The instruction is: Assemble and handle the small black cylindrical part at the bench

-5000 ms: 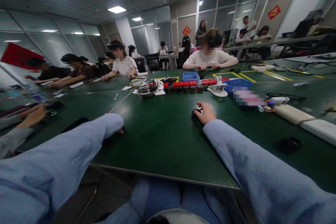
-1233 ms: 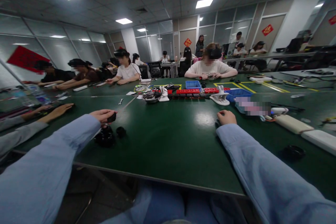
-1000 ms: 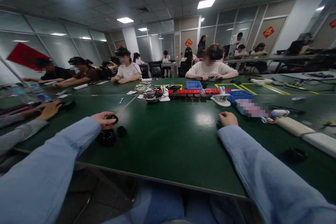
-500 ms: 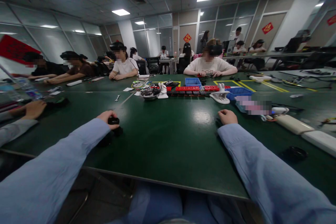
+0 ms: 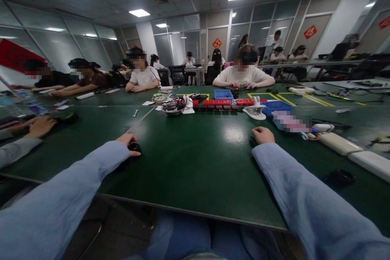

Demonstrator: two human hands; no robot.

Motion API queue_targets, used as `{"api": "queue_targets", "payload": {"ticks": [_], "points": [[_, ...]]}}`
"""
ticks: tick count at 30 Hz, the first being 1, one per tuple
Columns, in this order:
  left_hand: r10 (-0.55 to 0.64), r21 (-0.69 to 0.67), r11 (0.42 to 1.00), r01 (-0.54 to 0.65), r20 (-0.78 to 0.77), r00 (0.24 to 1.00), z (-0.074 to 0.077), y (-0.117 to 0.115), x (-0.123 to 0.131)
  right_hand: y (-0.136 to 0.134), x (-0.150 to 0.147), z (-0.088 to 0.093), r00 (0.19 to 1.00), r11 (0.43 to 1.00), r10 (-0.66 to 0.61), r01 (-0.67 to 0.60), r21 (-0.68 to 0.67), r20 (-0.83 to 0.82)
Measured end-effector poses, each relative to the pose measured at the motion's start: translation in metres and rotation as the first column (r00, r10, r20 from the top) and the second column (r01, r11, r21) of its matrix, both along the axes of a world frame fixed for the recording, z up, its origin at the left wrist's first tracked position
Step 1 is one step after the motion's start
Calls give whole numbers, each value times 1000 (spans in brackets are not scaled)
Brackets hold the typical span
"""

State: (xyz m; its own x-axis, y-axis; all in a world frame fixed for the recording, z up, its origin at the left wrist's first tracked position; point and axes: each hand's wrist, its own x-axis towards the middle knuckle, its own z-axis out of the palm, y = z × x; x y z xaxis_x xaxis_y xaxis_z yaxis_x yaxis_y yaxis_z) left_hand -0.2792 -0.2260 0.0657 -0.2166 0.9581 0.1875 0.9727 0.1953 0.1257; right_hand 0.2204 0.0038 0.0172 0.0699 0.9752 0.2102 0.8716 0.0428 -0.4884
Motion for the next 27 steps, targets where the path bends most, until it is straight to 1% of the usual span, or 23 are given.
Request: {"api": "queue_targets", "payload": {"ticks": [2,3,6,9,16,20,22,24,26,27], "points": [[30,22,999,-30,-19,999,3,-1,2,0,0,0,1000,1000,4,-4,2,5],[48,12,999,-48,-22,999,5,-2,3,0,0,0,1000,1000,8,-8,3,6],[85,-88,992,-86,-13,996,12,-2,4,-1,0,0,1000,1000,12,-12,-2,4],[95,-170,981,-95,-7,995,16,-1,3,-1,0,0,1000,1000,12,-12,-11,-3],[155,-260,952,-164,-55,986,18,0,-8,1,0,0,1000,1000,19,-19,-12,-14],[191,-258,944,-204,-76,979,21,-1,-7,-1,0,1,1000,1000,20,-20,-20,-24],[185,-252,947,-200,-83,979,28,-2,0,-2,0,2,1000,1000,14,-15,-21,-22],[162,-238,954,-180,-94,982,39,-4,15,-4,0,3,1000,1000,9,-10,-19,-22],[124,-207,968,-142,-96,988,48,-7,41,-4,1,3,1000,1000,15,-15,-14,-23],[60,-126,989,-72,-94,994,51,-8,59,-4,1,3,1000,1000,19,-19,-10,-21]]}}
